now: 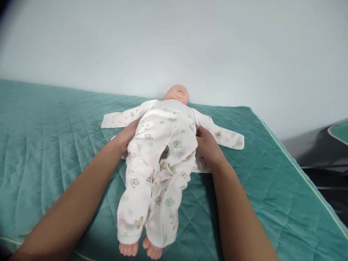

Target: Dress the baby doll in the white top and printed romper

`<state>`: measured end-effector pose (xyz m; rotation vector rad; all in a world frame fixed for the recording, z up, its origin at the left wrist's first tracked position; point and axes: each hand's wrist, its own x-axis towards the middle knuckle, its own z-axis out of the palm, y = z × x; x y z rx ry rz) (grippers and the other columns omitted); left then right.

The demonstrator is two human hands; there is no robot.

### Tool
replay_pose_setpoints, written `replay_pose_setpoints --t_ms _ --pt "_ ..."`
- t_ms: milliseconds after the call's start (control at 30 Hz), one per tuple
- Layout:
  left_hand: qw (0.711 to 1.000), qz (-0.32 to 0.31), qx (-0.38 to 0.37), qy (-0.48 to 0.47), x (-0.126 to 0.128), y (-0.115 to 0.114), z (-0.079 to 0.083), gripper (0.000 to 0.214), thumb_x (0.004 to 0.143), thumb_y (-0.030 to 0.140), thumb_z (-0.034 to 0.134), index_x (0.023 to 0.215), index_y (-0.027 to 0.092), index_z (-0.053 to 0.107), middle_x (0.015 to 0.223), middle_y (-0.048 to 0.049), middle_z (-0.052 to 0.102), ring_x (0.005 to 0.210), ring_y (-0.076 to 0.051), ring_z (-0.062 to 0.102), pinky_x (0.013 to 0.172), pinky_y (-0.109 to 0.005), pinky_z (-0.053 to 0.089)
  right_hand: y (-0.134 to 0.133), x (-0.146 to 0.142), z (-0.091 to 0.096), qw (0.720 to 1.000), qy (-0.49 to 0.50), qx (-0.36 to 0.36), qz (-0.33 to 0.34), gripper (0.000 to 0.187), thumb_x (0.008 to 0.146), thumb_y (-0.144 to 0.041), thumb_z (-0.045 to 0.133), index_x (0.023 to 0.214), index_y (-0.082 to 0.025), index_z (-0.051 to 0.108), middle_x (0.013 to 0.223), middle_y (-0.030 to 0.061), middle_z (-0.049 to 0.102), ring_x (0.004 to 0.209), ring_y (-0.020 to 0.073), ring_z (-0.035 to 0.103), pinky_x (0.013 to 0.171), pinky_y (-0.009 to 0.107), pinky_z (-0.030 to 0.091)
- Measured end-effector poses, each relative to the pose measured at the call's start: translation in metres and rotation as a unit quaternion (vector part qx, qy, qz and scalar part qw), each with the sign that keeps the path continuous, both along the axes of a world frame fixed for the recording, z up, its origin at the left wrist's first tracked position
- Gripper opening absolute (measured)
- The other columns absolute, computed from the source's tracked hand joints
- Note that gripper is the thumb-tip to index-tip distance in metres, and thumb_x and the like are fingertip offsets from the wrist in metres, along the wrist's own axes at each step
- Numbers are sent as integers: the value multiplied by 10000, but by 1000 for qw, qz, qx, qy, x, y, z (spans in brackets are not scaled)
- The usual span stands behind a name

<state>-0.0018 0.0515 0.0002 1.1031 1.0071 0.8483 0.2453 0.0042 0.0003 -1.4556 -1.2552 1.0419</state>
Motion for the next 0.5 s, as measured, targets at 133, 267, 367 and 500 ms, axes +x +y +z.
replay_pose_setpoints --t_ms 133,267,367,500 --pt "999 -35 -4 -24 -1 -1 1 480 808 546 668 1169 230 658 1101 -91 733 1040 -263 679 900 -404 549 0 5 -1 999 -34 -3 35 273 743 -311 735 1008 -246 753 1001 40 782 990 290 713 826 393 600" --pt "999 -31 4 -34 -1 -2 4 450 809 516 674 1156 229 666 1081 -80 740 1010 -247 685 888 -394 549 -2 2 0 999 -37 4 37 274 761 -339 723 1012 -235 758 971 37 786 974 288 716 825 406 597" --pt "999 -31 -8 -44 2 -2 6 449 809 506 675 1153 217 666 1057 -80 747 1000 -243 691 892 -393 548 -2 -2 3 998 -49 31 20 270 762 -365 722 997 -236 761 967 35 786 986 290 710 850 416 586" --pt "998 -19 -4 -63 5 -6 11 431 805 459 680 1155 207 671 1045 -70 754 1015 -240 690 927 -392 542 1 -1 3 990 -112 89 -19 267 751 -381 725 977 -243 763 976 24 783 1067 321 678 934 447 550"
